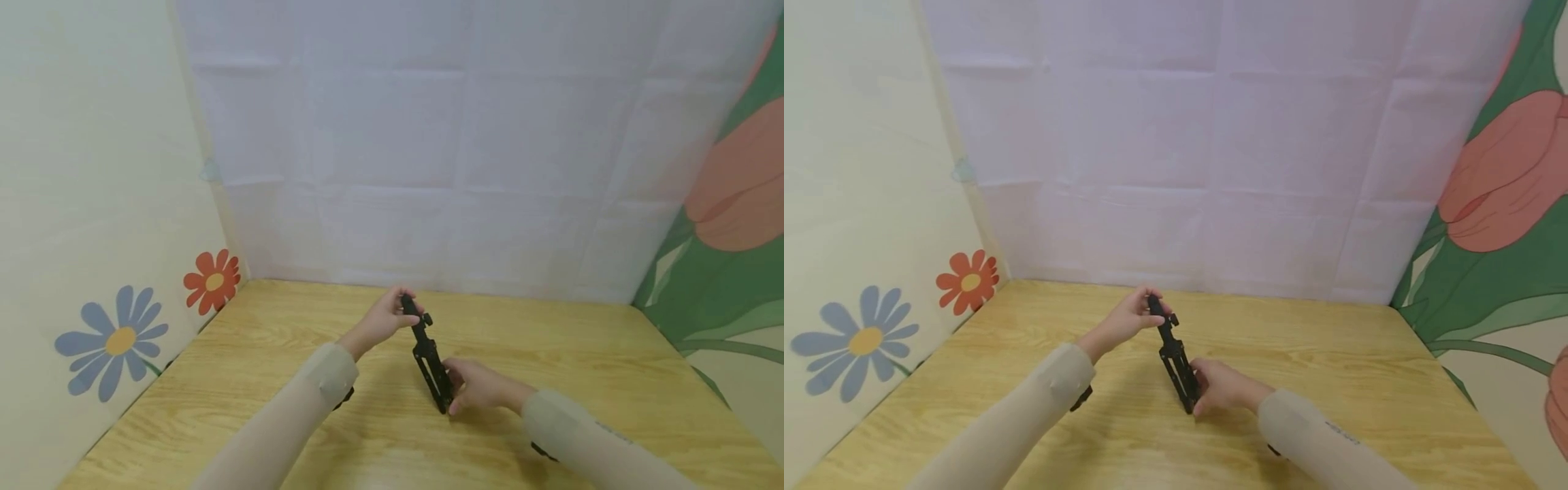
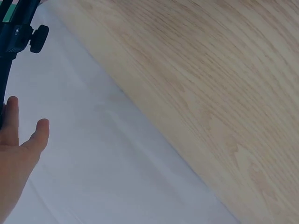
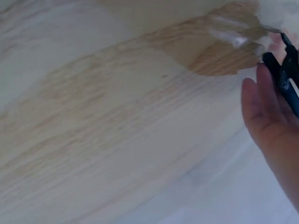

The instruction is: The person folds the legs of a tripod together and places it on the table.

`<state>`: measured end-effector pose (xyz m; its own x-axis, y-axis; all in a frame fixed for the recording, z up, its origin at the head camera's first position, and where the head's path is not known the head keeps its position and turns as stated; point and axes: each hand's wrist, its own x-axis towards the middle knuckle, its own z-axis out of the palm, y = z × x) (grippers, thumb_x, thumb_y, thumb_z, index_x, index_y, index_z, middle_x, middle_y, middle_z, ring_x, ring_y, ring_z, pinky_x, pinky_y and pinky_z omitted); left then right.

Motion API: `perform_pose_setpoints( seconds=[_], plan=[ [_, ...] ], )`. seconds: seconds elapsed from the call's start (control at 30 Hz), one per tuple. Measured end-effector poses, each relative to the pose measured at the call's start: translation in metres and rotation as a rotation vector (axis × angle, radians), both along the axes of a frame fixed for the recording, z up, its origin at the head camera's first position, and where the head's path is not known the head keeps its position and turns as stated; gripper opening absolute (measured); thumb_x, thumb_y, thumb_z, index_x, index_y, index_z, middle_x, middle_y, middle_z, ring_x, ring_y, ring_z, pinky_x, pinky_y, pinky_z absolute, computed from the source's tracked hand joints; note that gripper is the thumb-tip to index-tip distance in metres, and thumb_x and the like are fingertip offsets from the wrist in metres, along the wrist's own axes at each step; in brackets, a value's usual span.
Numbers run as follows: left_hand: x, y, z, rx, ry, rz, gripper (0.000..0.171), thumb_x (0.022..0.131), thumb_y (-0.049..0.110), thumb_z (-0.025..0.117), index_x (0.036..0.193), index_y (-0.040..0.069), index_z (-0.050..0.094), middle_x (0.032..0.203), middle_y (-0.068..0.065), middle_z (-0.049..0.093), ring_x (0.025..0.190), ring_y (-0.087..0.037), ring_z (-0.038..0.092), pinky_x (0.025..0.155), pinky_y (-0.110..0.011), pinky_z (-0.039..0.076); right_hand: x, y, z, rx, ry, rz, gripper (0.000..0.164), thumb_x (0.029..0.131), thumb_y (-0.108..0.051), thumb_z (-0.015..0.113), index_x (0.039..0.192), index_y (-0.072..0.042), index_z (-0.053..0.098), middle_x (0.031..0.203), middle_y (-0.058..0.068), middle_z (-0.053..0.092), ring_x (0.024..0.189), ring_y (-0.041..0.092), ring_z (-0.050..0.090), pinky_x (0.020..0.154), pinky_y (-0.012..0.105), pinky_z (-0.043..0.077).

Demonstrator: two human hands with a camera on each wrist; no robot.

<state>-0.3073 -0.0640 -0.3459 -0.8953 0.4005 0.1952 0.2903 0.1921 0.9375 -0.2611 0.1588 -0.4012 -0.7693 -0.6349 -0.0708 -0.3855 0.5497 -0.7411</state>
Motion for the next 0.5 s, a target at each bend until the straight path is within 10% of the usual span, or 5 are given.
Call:
perform_pose_setpoints(
  seconds=[0.2,0.5],
  plan=[
    [0.002,-0.004,-0.003,-0.016,-0.016,0.041,0.035,0.09,-0.009,0.062,0.12,-0.005,0.047,0.112,-0.023,0.065,0.104,-0.035,0.065,0.09,-0.043,0.051,0.003,-0.002,0.001,-0.022,-0.11,-0.109,0.066,0.086,-0.018,0.076,0.138,0.004,0.043,0.117,0.017,0.062,0.107,0.036,0.06,0.091,0.055,0.046],
    [0.001,-0.015,-0.008,-0.155,0.047,0.091,0.032,0.084,0.001,0.074,0.111,0.0,0.057,0.093,-0.009,0.065,0.082,-0.019,0.064,0.078,-0.04,0.051,0.0,0.007,-0.001,-0.076,-0.021,-0.149,0.067,0.081,-0.011,0.08,0.137,0.003,0.046,0.097,0.007,0.065,0.09,0.023,0.063,0.078,0.045,0.052]
  ],
)
